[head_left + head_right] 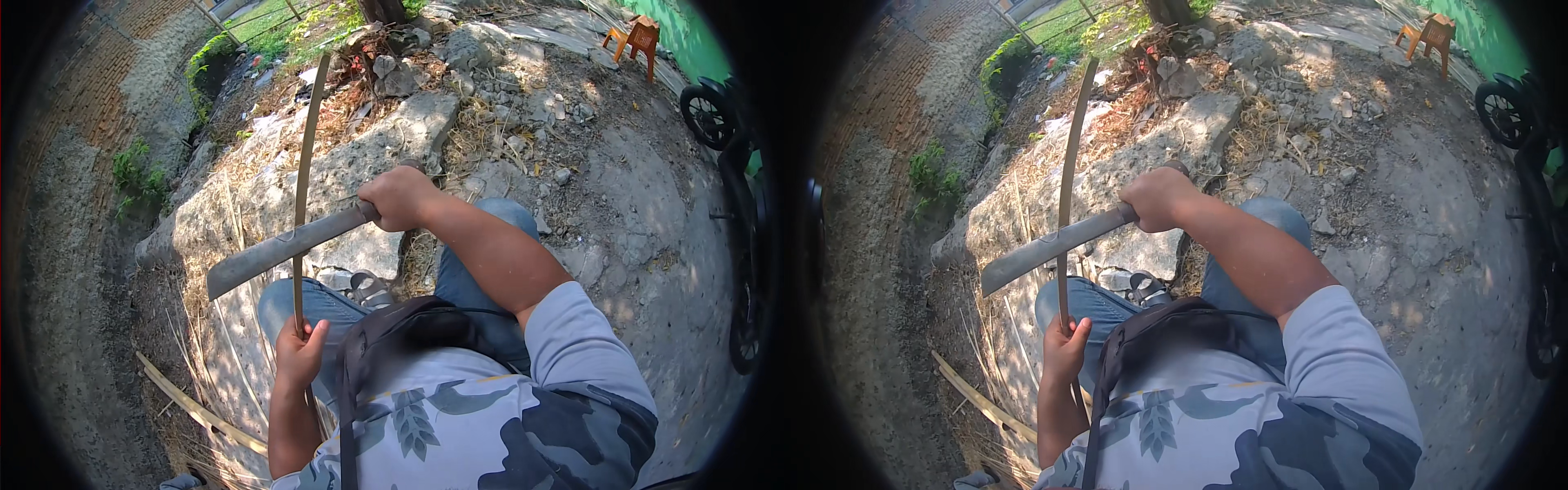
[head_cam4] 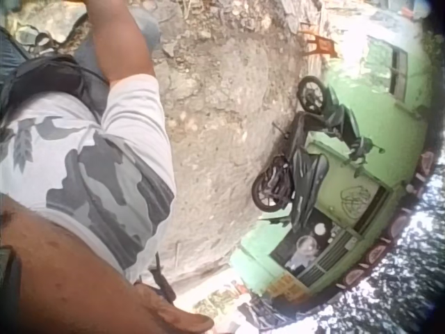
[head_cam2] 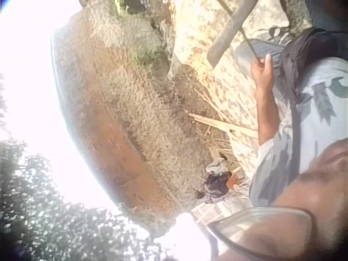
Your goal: The person shaves a bamboo strip using a machete, puts it down among the other strips, and picks up another bamboo strip to shave it with the machete.
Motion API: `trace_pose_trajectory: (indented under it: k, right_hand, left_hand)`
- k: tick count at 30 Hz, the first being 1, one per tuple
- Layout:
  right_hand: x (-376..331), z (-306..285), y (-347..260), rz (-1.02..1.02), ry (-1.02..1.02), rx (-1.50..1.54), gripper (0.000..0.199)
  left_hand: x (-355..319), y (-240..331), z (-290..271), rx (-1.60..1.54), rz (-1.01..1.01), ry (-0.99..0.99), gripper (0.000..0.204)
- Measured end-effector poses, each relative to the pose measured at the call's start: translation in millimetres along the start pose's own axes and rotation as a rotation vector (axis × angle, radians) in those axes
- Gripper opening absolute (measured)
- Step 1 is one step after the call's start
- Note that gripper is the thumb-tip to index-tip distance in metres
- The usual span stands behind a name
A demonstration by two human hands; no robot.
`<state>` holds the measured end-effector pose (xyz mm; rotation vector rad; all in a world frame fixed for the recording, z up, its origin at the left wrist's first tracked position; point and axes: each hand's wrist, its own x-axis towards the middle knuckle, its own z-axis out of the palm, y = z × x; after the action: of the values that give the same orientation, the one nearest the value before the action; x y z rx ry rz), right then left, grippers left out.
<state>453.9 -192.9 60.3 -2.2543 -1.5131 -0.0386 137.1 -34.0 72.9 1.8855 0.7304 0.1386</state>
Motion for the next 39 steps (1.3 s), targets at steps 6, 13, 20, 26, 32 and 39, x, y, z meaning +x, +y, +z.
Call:
trace_pose_trajectory:
  k: [6,13,20,26,32,39]
  right_hand:
    - [0,2,-36,-0.135,-0.073,-0.016,0.015]
    - [5,-5,8,0.100,-0.044,0.043,0.013]
    - [-1,-1,-11,0.062,-0.067,0.082,0.017]
    - [1,0,-38,-0.160,-0.187,-0.034,0.019]
    - [1,-6,21,0.115,0.019,0.071,0.014]
    - [2,4,-9,0.032,-0.026,0.084,0.016]
  left_hand:
    - [3,1,9,-0.027,-0.014,-0.005,0.029]
    - [-13,-7,-4,0.073,0.038,0.001,0.031]
    - [-16,-24,0,0.090,0.021,0.034,0.032]
    - [-10,-25,5,0.123,0.036,0.033,0.034]
    - [-29,-22,-13,0.142,0.061,0.088,0.037]
    - [-29,-30,-8,0.245,0.015,0.114,0.037]
